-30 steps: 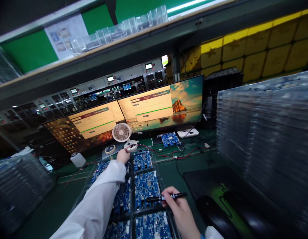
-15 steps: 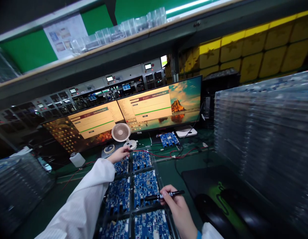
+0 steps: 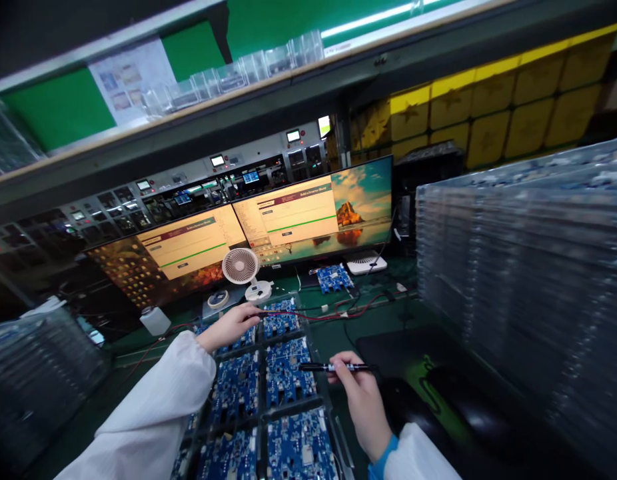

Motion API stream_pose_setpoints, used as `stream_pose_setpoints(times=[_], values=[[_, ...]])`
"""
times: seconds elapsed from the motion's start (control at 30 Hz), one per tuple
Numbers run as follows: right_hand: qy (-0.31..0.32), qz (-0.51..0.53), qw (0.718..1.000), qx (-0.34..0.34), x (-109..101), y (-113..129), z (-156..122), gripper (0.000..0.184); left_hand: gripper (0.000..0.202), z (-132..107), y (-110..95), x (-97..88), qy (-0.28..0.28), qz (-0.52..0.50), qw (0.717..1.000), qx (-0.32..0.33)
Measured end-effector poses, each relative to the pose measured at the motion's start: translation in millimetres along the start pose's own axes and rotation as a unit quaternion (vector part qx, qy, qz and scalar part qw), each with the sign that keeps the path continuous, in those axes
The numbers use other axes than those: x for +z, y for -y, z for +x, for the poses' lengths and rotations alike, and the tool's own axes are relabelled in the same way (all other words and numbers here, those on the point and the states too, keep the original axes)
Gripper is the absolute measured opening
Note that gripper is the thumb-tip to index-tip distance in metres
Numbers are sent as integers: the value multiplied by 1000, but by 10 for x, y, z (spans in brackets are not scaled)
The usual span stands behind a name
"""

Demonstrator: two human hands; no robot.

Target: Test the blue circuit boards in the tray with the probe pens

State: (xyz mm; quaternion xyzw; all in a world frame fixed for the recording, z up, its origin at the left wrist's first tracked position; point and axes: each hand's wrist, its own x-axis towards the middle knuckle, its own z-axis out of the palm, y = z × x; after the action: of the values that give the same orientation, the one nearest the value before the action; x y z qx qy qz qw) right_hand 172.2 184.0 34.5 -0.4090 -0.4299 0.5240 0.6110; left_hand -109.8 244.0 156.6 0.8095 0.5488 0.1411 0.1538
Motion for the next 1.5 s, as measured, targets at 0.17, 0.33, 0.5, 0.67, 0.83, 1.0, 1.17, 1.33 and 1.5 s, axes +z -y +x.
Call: stream_pose_setpoints(times=[0.17,0.33,0.5,0.67,0.83,1.0,1.17,1.33,1.5], values=[[-35,10,999,-16,-58,-8,61,47,37,-123,-151,46,-25,-47,998,-45],[-60,15,998,-30,-95,40,106,45,34,-176,-252,151,43,-207,943,-257],[-73,10,997,-38,-111,96,136,46,16,-239,-272,212,101,-199,934,-279],[-75,-6,996,-46,-133,92,138,45,17,-297,-315,213,110,-182,945,-249],[-73,-28,995,-58,-152,62,146,47,22,-358,-359,239,126,-162,948,-242],[-72,-54,993,-72,-136,39,159,48,22,-413,-432,204,152,-88,961,-213],[-47,-96,990,-97,-124,47,118,43,20,-465,-588,111,212,-44,976,-24],[26,-170,975,-141,-135,75,122,35,31,-529,-834,89,275,-34,959,53],[95,-235,954,-161,-139,89,133,28,33,-530,-887,121,277,-45,956,82]])
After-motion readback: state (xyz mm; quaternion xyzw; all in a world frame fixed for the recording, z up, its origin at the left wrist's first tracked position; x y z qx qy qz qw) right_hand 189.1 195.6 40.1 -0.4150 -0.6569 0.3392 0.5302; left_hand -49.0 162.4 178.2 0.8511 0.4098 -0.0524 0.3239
